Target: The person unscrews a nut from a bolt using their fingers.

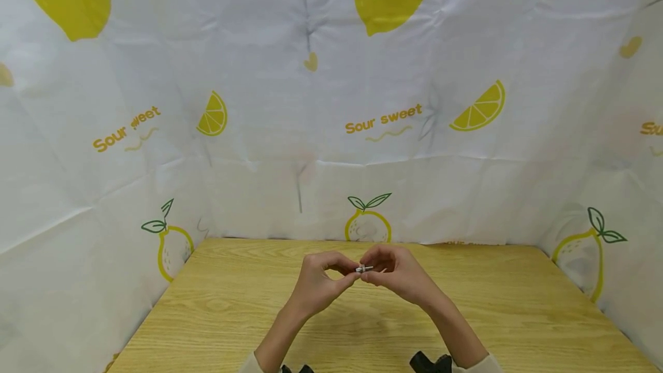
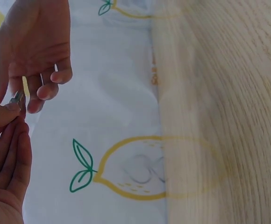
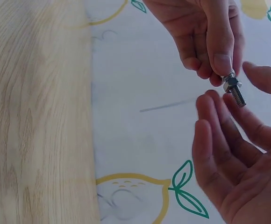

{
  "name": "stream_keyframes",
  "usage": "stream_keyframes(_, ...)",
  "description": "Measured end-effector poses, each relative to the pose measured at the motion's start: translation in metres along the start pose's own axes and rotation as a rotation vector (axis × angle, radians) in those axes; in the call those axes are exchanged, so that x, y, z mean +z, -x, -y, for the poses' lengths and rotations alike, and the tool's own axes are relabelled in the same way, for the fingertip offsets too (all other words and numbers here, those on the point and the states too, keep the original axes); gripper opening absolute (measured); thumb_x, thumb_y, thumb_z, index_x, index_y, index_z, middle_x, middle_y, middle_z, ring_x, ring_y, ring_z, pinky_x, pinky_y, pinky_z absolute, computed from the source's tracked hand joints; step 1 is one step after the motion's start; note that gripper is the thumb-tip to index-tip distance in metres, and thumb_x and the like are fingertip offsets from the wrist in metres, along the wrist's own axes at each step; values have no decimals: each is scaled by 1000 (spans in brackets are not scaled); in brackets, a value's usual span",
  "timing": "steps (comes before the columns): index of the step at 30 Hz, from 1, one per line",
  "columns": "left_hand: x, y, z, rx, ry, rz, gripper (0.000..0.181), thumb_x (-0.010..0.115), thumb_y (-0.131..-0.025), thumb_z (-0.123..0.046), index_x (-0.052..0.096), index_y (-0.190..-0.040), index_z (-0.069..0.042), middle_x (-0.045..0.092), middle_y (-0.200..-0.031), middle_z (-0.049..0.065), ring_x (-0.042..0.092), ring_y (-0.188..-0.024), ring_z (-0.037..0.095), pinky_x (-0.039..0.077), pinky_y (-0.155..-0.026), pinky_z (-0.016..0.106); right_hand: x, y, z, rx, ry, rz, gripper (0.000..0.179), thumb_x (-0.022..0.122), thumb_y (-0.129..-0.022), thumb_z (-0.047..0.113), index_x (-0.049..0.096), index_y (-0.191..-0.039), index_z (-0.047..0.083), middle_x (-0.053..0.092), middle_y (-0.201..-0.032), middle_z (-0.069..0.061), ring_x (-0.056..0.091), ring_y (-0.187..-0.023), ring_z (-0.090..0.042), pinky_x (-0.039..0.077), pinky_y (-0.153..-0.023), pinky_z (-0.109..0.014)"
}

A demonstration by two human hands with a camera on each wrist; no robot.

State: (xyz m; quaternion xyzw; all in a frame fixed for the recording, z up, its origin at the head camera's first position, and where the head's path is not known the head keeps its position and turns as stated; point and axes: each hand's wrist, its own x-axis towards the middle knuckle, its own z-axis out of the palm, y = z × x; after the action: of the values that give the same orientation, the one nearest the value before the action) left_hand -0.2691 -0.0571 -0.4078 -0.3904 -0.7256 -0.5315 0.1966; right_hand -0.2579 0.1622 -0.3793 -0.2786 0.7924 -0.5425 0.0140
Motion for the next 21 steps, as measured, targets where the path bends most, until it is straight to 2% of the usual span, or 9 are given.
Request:
stream_keyframes(5, 1, 0, -1, 9, -1, -5, 5, 81, -89, -6, 81, -94, -9, 81, -89, 7, 76, -75, 14, 65, -74, 28, -2, 0, 1, 46, 31, 41, 28, 61, -105, 24, 71, -107, -2, 73, -94, -12, 72, -80, -18, 63, -70, -34)
stream_keyframes(8, 1, 0, -1, 4, 0, -6, 6, 81, -89, -6, 81, -94, -8, 81, -89, 7, 76, -75, 13, 65, -75, 27, -2, 1, 1, 49, 50, 77, 33, 56, -108, 26, 72, -103, -2, 72, -93, -17, 71, -79, -16, 63, -71, -36)
stream_keyframes(12, 1, 0, -2, -13, -2, -1, 6, 81, -89, -7, 81, -94, -10, 81, -90, 6, 76, -76, 13, 65, -76, 27, -3, 0, 0, 42, 34, 74, 29, 59, -106, 24, 73, -105, -2, 72, -93, -19, 71, -78, -13, 63, -72, -35)
stream_keyframes(16, 1, 0, -2, -15, -4, 2, 6, 81, -89, -9, 81, -95, -11, 81, -90, 5, 76, -76, 12, 65, -75, 28, -2, 0, -1, 50, 19, 51, 26, 63, -104, 23, 73, -109, 0, 74, -94, -9, 72, -80, -13, 63, -74, -35)
stream_keyframes(21, 1, 0, 0, -9, -4, -2, 5, 82, -89, -10, 81, -94, -11, 81, -89, 5, 76, -75, 12, 65, -74, 28, 0, 0, 0, 20, 0, 21, 21, 67, -101, 17, 72, -112, 0, 73, -100, -15, 73, -83, -18, 64, -73, -34)
